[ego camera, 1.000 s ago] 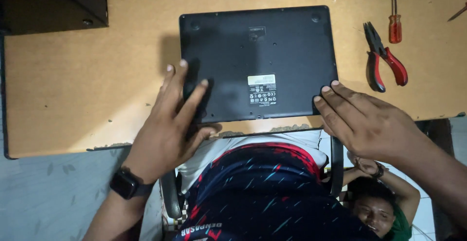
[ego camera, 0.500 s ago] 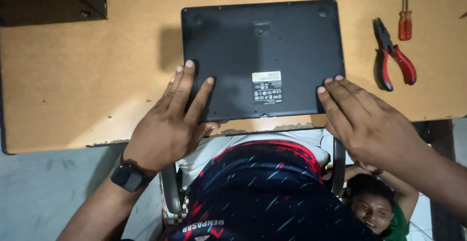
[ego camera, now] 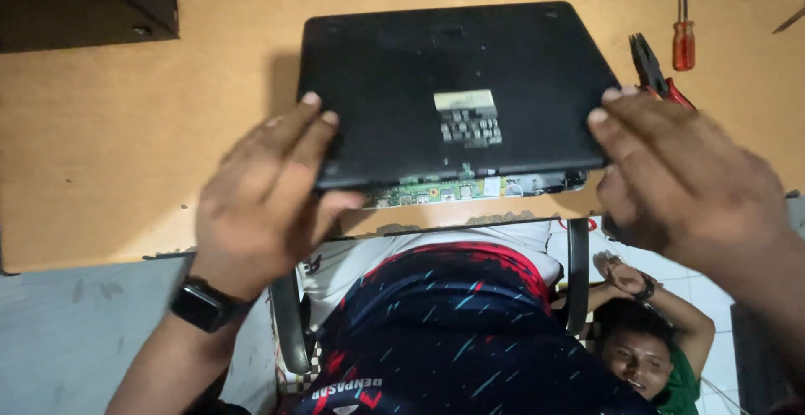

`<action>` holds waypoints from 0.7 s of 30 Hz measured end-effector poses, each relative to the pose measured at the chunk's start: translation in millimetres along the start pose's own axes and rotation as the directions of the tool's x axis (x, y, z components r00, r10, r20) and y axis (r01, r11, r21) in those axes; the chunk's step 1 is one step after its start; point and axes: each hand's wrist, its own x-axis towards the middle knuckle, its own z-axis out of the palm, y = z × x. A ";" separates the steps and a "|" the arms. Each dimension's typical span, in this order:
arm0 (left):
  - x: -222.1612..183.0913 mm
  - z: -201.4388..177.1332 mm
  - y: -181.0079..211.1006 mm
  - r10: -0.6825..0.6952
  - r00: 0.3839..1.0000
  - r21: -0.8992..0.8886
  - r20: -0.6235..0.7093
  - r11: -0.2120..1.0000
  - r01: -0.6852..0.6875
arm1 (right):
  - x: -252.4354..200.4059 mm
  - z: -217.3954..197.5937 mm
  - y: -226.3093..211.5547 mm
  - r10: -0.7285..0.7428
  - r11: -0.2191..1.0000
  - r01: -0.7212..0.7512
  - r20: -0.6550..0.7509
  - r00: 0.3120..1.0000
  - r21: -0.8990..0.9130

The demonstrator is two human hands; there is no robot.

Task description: Disassembling a laptop to inspect and repair internal components including the motherboard and battery connectors.

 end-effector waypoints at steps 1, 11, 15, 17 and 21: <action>7.9 -5.3 -0.4 0.023 0.997 0.052 -0.074 0.998 -0.019 | 2.4 -5.7 2.3 0.040 0.999 -0.041 -0.038 0.998 -0.023; 38.7 -35.2 -5.8 0.138 0.968 0.037 -0.208 0.990 -0.133 | 22.7 1.5 24.9 0.074 0.983 -0.044 -0.169 0.983 0.179; 35.7 -34.6 -13.0 0.151 0.970 -0.019 -0.188 0.987 -0.157 | 34.4 15.0 22.4 -0.053 0.987 0.113 -0.448 0.893 0.110; 37.0 -32.7 -15.5 0.153 0.969 0.004 -0.193 0.988 -0.155 | 36.2 21.3 27.5 -0.049 0.981 0.136 -0.505 0.862 0.136; 39.3 -21.4 -23.0 0.041 0.968 -0.179 -0.247 0.980 -0.087 | 36.2 34.8 51.6 -0.035 0.994 0.079 -0.487 0.873 0.069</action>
